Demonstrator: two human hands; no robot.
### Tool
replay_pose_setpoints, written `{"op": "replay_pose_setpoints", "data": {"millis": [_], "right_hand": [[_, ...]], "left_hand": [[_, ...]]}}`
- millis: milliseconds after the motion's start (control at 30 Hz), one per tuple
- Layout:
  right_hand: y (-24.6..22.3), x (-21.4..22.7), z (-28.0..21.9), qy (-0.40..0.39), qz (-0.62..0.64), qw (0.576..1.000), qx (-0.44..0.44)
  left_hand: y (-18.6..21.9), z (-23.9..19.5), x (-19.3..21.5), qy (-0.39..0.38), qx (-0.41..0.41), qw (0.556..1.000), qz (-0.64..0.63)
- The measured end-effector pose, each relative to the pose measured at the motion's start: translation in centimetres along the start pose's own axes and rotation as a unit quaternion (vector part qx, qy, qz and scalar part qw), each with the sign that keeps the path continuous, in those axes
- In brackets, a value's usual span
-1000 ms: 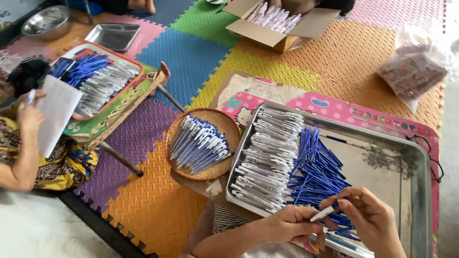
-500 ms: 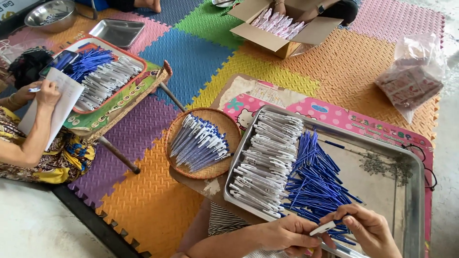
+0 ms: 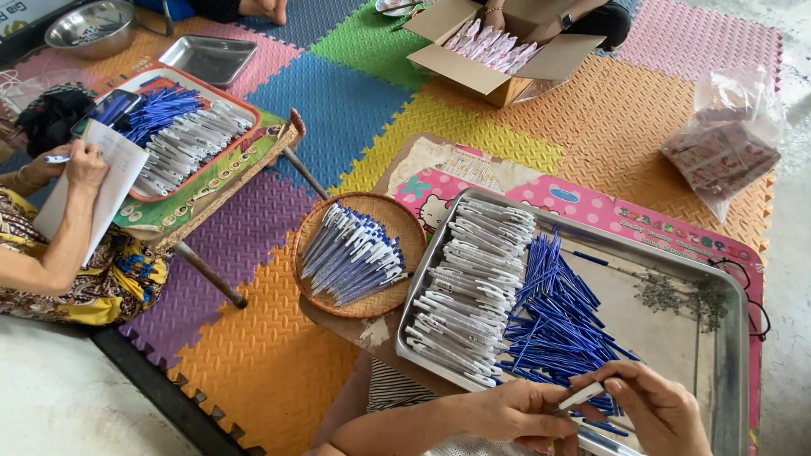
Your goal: The person sits on a colorful foam mat and assembles blue pens by inserting the blue barrels into white pen bodies. They pick up the components from a metal tray and place the assembled pens into a woven basket.
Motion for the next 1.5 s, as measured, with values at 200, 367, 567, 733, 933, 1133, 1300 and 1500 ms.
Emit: {"op": "replay_pose_setpoints", "data": {"millis": [200, 367, 567, 733, 933, 1133, 1300, 1500], "right_hand": [[-3.0, -1.6, -1.9, 0.127, 0.059, 0.986, 0.094], [-3.9, -4.3, -4.9, 0.189, 0.072, 0.977, 0.072], [-2.8, -5.2, -5.1, 0.124, 0.151, 0.98, 0.043], [-0.9, -6.9, -4.5, 0.127, -0.036, 0.99, -0.039], [-0.4, -7.8, -5.1, 0.119, 0.033, 0.991, -0.051], [7.1, -6.7, -5.2, -0.109, 0.423, 0.894, -0.1], [10.8, -6.8, -6.0, -0.132, 0.483, 0.857, -0.125], [10.8, -6.4, -6.9, -0.046, 0.381, 0.91, -0.159]], "left_hand": [[-0.9, -0.3, 0.9, 0.014, -0.007, 1.0, -0.016], [-0.5, -0.7, -0.1, 0.028, -0.036, 0.999, -0.012], [-0.4, -0.6, -0.3, 0.092, -0.06, 0.981, 0.163], [0.6, -1.0, -0.4, 0.165, -0.017, 0.92, 0.355], [0.3, -1.7, 0.4, 0.18, 0.015, 0.908, 0.379], [3.1, -3.3, -1.2, 0.136, 0.039, 0.916, 0.376], [-0.1, -3.0, 1.5, 0.096, 0.053, 0.913, 0.393], [-0.5, -1.9, -0.1, 0.102, 0.032, 0.93, 0.351]]}}
Point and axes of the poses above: each hand's wrist, its own z-axis towards the middle knuckle, its own x-axis out of the back of the hand, y = z × x, the point moved 4 cm from there along z, towards the middle knuckle, and after that the axes turned 9 degrees about y, right-handed, at the moved point
